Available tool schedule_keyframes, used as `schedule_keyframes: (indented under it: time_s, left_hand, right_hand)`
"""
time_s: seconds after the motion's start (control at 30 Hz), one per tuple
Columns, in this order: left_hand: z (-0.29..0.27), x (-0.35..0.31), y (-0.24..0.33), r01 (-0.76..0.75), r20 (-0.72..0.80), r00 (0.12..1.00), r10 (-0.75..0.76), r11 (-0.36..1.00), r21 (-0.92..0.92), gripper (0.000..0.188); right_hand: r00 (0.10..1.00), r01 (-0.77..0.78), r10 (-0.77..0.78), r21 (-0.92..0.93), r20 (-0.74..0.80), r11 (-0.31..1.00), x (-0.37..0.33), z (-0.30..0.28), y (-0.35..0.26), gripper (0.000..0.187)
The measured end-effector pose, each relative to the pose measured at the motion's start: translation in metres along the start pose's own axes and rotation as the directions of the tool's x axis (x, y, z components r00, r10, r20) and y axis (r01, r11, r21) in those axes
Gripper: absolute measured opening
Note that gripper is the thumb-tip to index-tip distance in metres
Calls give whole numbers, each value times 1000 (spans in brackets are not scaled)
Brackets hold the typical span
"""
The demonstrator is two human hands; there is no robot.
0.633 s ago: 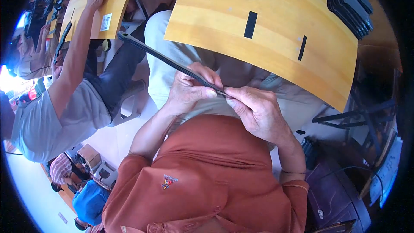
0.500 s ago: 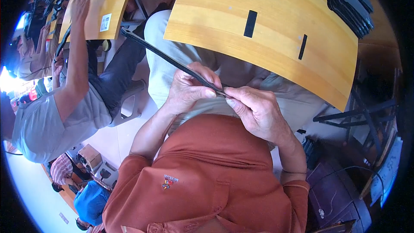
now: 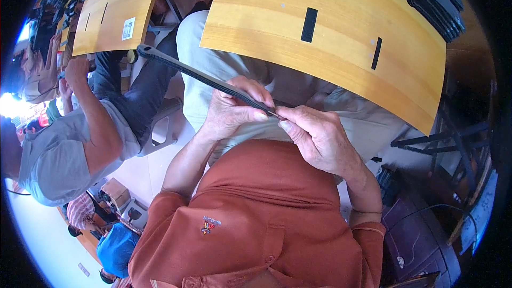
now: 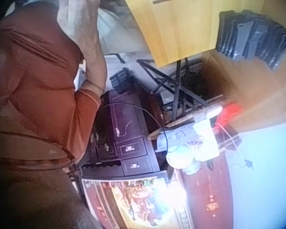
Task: Inspecting and cleaning watch straps or textile bands using a small hand tool at a manufacturing workbench.
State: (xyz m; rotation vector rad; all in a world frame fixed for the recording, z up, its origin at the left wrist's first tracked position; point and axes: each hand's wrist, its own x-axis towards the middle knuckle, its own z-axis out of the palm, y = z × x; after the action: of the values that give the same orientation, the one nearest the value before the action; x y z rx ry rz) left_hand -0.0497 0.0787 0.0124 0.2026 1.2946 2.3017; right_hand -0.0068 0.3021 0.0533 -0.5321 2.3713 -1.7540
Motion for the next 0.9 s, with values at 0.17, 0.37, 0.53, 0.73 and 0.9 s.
schedule_keyframes:
  time_s: [0.17,0.37,0.53,0.73,0.9]
  left_hand:
    - [-2,-1,-2,-30,13,999,30,998,49,32]
    - [-4,-2,-2,-59,24,998,56,989,133,33]
    - [-2,-3,6,-24,-6,1000,27,954,297,28]
    - [1,-1,12,-157,49,986,160,779,607,23]
    - [6,4,11,-222,109,971,215,621,752,22]
  right_hand:
    - [1000,3,-3,-14,7,1000,1,-1,-2,18]
    - [1000,17,-17,-110,0,994,-2,1,-2,18]
    - [998,58,-61,-179,-12,982,-4,4,0,25]
    - [999,35,-46,-336,-25,941,-5,10,-7,28]
    - [1000,-19,14,-350,-15,937,-1,10,-5,27]
